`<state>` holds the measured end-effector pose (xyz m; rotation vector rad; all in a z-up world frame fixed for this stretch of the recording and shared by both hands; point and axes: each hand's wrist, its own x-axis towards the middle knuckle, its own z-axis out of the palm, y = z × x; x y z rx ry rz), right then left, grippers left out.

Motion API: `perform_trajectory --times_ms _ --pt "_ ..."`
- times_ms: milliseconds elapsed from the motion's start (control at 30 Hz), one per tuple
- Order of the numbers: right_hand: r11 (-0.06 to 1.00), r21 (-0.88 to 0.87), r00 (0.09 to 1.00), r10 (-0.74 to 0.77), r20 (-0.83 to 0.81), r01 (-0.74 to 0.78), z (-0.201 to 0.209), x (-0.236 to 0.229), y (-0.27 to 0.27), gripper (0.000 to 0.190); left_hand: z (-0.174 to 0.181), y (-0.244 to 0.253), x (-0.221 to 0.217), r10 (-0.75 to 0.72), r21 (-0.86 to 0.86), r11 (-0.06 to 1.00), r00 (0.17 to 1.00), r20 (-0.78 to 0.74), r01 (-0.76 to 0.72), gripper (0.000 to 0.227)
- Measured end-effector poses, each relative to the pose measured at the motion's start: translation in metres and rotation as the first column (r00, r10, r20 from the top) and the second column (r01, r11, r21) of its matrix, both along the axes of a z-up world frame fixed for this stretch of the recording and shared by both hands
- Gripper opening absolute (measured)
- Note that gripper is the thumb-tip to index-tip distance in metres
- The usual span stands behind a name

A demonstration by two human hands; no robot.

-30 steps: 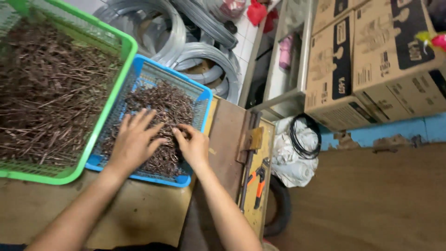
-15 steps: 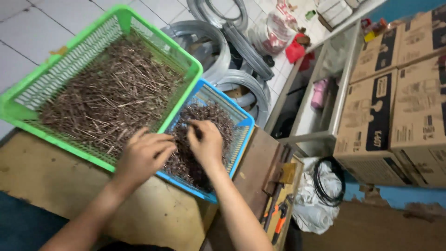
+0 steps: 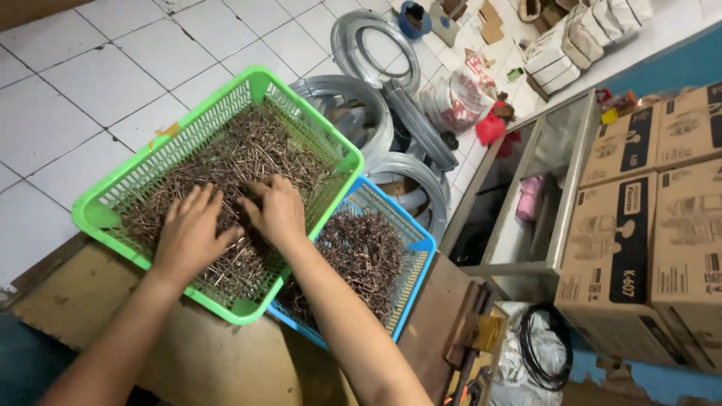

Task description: Bending small copper wires into hook shapes using a manual jig and pliers, and sorting wires between baskets.

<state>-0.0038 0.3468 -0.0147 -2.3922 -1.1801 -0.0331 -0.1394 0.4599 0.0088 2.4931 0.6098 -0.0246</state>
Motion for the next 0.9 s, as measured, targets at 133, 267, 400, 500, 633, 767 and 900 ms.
perform_trajectory --times_ms 133,267,400,500,633,767,900 --pt "0.999 0.028 0.998 -0.046 -0.038 0.047 -0.022 0.006 0.003 0.017 -0.008 -0.002 0.002 -0.042 0.059 0.997 0.998 -0.041 0.045 0.075" --pt "0.994 0.069 0.990 -0.074 -0.122 0.083 -0.028 0.006 -0.006 0.027 -0.002 -0.001 -0.002 -0.039 -0.011 0.999 0.998 -0.040 0.038 0.071" --pt "0.997 0.069 0.991 0.037 -0.130 -0.029 -0.028 0.009 -0.023 0.016 0.006 0.001 -0.005 0.009 -0.098 0.995 0.999 0.047 -0.004 0.055" --pt "0.990 0.137 0.992 0.041 -0.121 -0.024 -0.012 0.007 -0.025 0.014 -0.003 0.008 -0.005 0.037 -0.137 0.990 0.995 0.090 -0.025 0.054" --pt "0.941 0.306 0.947 -0.040 -0.319 0.143 0.002 0.001 -0.033 0.013 0.008 0.003 -0.009 0.034 -0.130 0.991 0.995 0.097 -0.022 0.054" --pt "0.740 0.412 0.261 0.320 -0.911 0.532 0.024 -0.007 -0.047 0.035 0.031 0.002 -0.014 0.118 -0.242 0.969 0.960 0.255 -0.055 0.053" --pt "0.716 0.412 0.160 0.394 -0.905 0.564 0.052 -0.016 -0.070 0.040 0.020 -0.006 -0.015 0.145 -0.345 0.938 0.884 0.445 0.020 0.038"
